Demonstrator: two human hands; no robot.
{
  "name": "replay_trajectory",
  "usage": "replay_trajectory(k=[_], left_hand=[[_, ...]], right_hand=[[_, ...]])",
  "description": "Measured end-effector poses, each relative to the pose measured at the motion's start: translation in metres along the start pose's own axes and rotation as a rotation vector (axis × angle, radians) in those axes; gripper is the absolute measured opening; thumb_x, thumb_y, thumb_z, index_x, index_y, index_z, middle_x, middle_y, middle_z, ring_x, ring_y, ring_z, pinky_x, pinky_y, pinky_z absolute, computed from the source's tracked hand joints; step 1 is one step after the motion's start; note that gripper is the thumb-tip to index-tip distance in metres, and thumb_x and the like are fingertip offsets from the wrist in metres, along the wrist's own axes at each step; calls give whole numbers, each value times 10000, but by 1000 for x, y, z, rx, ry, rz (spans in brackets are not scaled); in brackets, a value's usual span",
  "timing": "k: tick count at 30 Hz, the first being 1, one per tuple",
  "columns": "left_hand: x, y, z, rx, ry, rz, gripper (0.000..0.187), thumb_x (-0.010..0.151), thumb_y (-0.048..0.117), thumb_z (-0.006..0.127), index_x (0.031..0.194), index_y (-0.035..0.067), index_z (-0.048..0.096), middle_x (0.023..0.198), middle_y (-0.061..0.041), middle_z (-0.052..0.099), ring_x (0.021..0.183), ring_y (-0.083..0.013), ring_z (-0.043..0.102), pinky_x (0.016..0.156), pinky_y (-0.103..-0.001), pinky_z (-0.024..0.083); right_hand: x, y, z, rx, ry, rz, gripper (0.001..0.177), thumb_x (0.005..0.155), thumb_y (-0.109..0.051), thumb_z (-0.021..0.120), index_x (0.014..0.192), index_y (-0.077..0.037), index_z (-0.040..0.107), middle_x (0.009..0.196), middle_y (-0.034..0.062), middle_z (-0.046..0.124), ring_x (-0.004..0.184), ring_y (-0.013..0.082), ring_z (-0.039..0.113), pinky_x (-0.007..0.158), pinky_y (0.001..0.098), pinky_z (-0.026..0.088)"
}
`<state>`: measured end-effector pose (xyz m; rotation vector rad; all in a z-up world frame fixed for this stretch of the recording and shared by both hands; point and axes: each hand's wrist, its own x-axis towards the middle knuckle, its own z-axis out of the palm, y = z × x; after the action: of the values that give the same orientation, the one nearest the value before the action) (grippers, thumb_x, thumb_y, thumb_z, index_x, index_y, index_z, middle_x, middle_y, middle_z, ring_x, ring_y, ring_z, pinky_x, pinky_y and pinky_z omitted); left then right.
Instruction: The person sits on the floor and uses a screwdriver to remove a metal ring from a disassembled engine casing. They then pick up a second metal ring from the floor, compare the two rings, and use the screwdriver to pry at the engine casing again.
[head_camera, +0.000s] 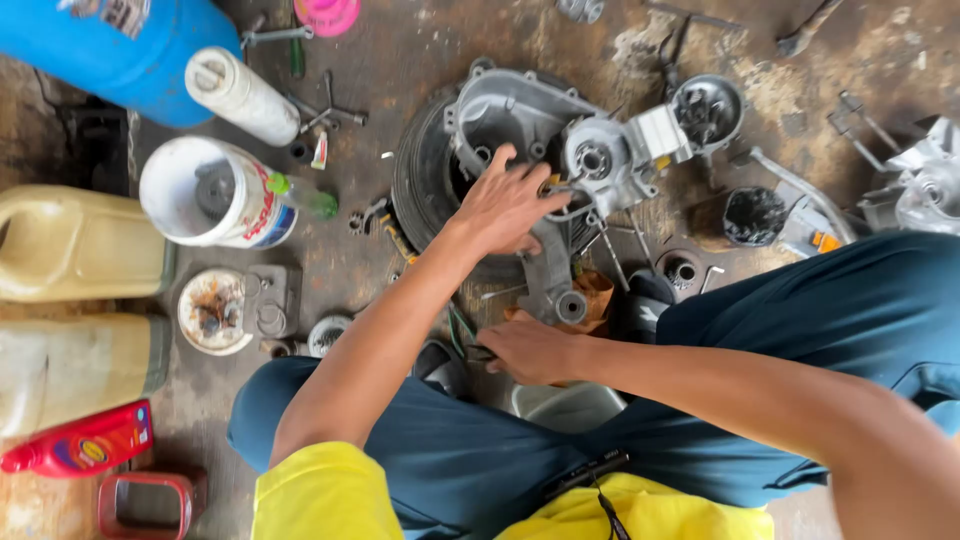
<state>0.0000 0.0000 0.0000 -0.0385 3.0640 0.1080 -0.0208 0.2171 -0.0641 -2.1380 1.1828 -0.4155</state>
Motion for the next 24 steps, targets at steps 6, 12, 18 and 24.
replay_trajectory(k=[6, 12, 18, 24], left_hand=[[-2, 0, -75, -529, -21, -198, 529, 1110, 408, 464, 1583, 183, 388, 1365, -196, 645, 1200, -379, 661, 1110, -598, 325], [52, 21, -122, -1127, 207, -137, 510, 1048, 494, 530, 1273, 54, 654, 1014, -223, 743, 835, -331, 777, 805, -463, 654], [83, 32, -98, -1520, 321, -455, 344, 926, 203, 776, 1210, 25, 702, 1073, -261, 738, 874, -323, 794, 715, -351, 686], [99, 24, -87, -1551, 466, -462, 185, 924, 167, 755, 1025, 23, 697, 906, -193, 763, 749, -212, 799, 675, -281, 687]], right_hand=[[-57, 5, -135, 264, 378, 68, 437, 884, -185, 776, 1283, -80, 633, 1048, 105, 750, 961, 361, 751, 814, 447, 595], [-76, 21, -250, -178, 681, 180, 229, 1000, -113, 693, 1200, -36, 613, 903, 111, 649, 723, 344, 719, 769, 476, 580], [-85, 41, -244, -449, 724, 414, 432, 925, -279, 786, 1260, -49, 638, 962, 78, 573, 908, 374, 650, 773, 464, 497], [-87, 27, -267, -397, 538, 587, 956, 701, -224, 899, 1520, 3, 461, 1023, 170, 568, 958, 361, 603, 851, 482, 491]])
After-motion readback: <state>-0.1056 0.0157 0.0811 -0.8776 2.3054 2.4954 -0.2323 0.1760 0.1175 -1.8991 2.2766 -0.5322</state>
